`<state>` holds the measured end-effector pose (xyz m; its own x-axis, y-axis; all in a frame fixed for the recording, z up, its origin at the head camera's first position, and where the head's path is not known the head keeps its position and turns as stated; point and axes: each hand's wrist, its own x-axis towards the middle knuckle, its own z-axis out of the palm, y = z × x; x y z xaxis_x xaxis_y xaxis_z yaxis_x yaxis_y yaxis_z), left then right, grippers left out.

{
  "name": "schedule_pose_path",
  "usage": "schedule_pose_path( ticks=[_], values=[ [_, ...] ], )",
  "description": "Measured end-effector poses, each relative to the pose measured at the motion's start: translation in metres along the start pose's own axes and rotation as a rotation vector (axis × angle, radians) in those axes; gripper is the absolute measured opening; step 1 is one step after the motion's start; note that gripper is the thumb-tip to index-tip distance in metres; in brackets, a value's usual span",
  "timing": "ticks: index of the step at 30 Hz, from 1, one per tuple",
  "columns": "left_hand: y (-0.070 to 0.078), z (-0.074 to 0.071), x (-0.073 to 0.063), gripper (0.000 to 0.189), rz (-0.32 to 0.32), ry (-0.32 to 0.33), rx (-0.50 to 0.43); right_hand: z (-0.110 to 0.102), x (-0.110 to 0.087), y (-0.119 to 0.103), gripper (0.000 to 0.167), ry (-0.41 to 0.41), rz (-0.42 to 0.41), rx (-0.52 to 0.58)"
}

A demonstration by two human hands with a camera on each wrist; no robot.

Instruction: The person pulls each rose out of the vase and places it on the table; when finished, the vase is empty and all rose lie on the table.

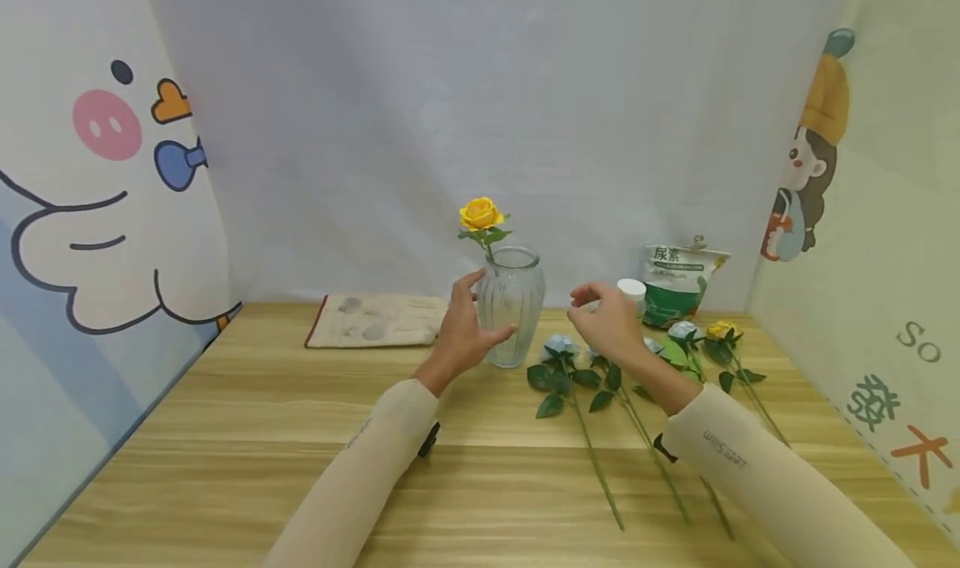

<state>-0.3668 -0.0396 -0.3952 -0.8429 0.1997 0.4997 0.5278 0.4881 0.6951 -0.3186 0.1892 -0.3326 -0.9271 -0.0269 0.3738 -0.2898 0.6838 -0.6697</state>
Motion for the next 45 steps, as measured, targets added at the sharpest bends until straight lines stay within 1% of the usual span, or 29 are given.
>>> schedule_pose_path(
  ticks=[3, 4, 7, 10, 13, 16, 21, 25, 29, 34, 37, 40, 45],
  values=[
    [0.000, -0.001, 0.000, 0.093, 0.015, 0.003, 0.008, 0.005, 0.005, -0.014, 0.020, 0.081, -0.050, 0.045],
    [0.000, -0.001, 0.000, 0.093, 0.016, 0.002, 0.005, 0.006, 0.007, -0.018, 0.020, 0.103, -0.078, 0.053],
    [0.000, -0.001, 0.000, 0.093, 0.017, -0.001, 0.000, 0.011, 0.013, -0.027, 0.021, 0.165, -0.173, 0.084],
    [0.001, -0.002, 0.000, 0.093, 0.018, -0.004, -0.003, 0.017, 0.020, -0.035, 0.019, 0.214, -0.287, 0.097],
    [0.001, -0.002, 0.001, 0.093, 0.016, -0.002, -0.004, 0.024, 0.027, -0.043, 0.017, 0.214, -0.379, 0.099],
    [0.000, -0.003, 0.000, 0.092, 0.002, -0.013, -0.011, 0.033, 0.032, -0.051, 0.017, 0.191, -0.428, 0.061],
    [-0.001, -0.004, -0.002, 0.092, -0.021, -0.027, -0.025, 0.042, 0.038, -0.066, 0.017, 0.139, -0.438, -0.029],
    [0.000, -0.005, -0.002, 0.091, -0.027, -0.023, -0.032, 0.046, 0.045, -0.077, 0.021, 0.041, -0.435, -0.101],
    [0.001, -0.005, -0.001, 0.090, -0.013, -0.031, -0.017, 0.048, 0.048, -0.083, 0.028, -0.063, -0.398, -0.187],
    [0.001, -0.004, -0.001, 0.091, 0.010, -0.032, -0.006, 0.048, 0.049, -0.084, 0.036, -0.133, -0.388, -0.266],
    [0.001, -0.003, -0.002, 0.091, 0.011, -0.033, -0.004, 0.048, 0.051, -0.083, 0.039, -0.160, -0.387, -0.276],
    [0.000, -0.003, -0.002, 0.091, 0.001, -0.038, 0.002, 0.049, 0.052, -0.083, 0.040, -0.166, -0.382, -0.257],
    [0.001, -0.004, -0.003, 0.091, -0.008, -0.025, 0.008, 0.054, 0.052, -0.080, 0.044, -0.128, -0.385, -0.214]
  ],
)
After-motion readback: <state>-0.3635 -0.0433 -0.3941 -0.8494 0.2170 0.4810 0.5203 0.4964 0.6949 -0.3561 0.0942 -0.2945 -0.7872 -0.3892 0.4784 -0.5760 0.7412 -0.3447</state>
